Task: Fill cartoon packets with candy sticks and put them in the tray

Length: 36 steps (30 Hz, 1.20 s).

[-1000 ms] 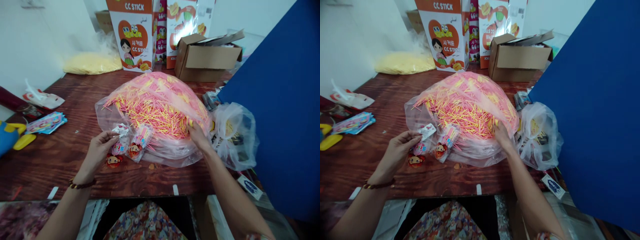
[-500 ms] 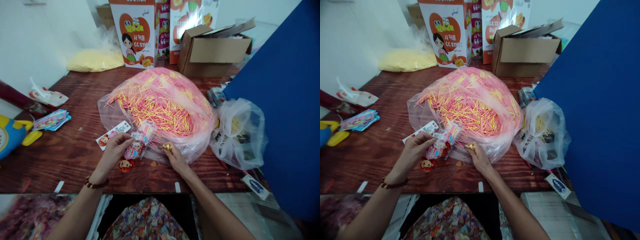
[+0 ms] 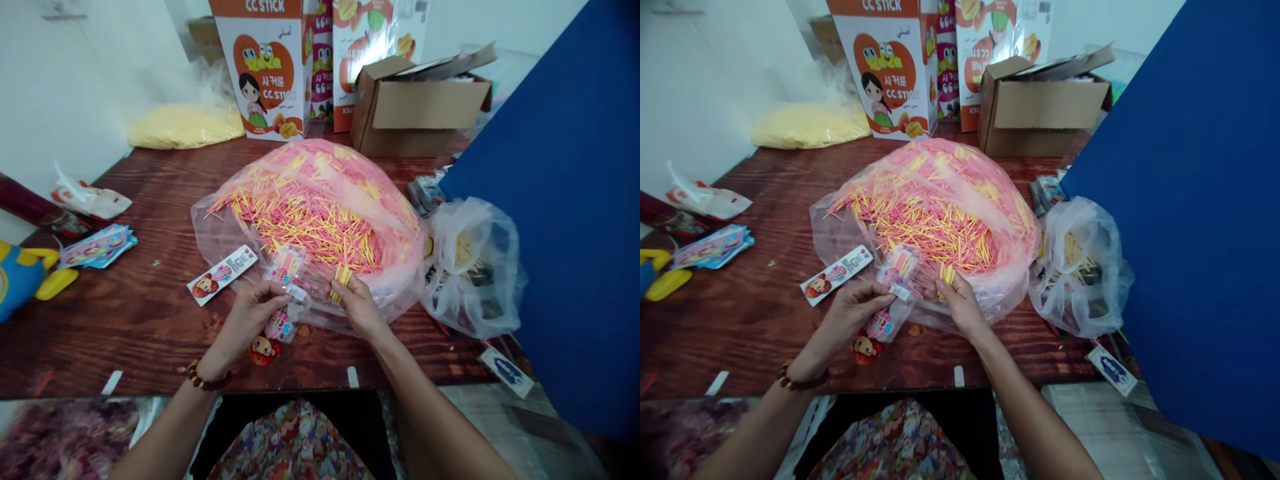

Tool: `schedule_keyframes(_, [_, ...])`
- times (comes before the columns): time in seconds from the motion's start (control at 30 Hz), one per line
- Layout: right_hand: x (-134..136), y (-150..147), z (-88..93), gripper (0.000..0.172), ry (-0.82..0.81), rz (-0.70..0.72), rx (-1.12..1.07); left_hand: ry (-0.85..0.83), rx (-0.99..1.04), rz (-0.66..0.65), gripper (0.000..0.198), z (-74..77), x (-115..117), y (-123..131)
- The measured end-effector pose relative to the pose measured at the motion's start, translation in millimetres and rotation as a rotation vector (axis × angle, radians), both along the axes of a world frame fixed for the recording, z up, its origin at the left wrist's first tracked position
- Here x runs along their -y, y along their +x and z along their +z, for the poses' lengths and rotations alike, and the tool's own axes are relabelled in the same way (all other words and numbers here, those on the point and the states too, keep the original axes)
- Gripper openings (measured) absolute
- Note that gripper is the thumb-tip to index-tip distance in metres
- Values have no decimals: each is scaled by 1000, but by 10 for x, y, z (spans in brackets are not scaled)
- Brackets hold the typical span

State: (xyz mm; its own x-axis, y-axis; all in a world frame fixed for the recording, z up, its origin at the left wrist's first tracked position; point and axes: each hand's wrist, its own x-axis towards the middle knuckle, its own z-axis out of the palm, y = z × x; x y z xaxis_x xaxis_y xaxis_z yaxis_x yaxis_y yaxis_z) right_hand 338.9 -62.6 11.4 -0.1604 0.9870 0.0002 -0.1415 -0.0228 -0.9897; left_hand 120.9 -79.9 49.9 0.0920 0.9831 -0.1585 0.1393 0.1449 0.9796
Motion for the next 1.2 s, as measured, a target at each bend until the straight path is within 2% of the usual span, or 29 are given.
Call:
schedule_keyframes(0.13, [-14, 37, 282, 19, 137, 53, 172, 17, -49, -107, 24, -84, -17, 126])
schedule_keyframes(0.23, [-14, 28, 412, 17, 255, 166, 375, 14, -77, -142, 24, -119, -23, 160])
schedule_keyframes(0.37, [-35, -2, 439, 28, 338, 283, 500, -18, -85, -182, 25, -99, -12, 168])
schedule_keyframes(0.5, [-51, 14, 443, 33, 338, 316, 551, 20, -112, -213, 27, -69, 10, 169])
schedule_keyframes(0.6, [-49, 33, 442, 34, 348, 316, 560, 48, -133, -209, 28, -69, 30, 176])
schedule_keyframes(0.8, [-49, 36, 389, 29, 385, 307, 593, 12, -30, -136, 24, -100, 44, 194])
schedule_keyframes(1.03, [-67, 34, 388, 34, 388, 361, 508, 24, -121, -207, 31, -150, 64, 159])
schedule_keyframes(1.13, [-70, 48, 416, 21, 274, 268, 449, 59, -146, -236, 33, -116, 82, 164])
schedule_keyframes(1.2, [-73, 44, 435, 18, 165, 144, 310, 131, -160, -252, 33, -86, 91, 176])
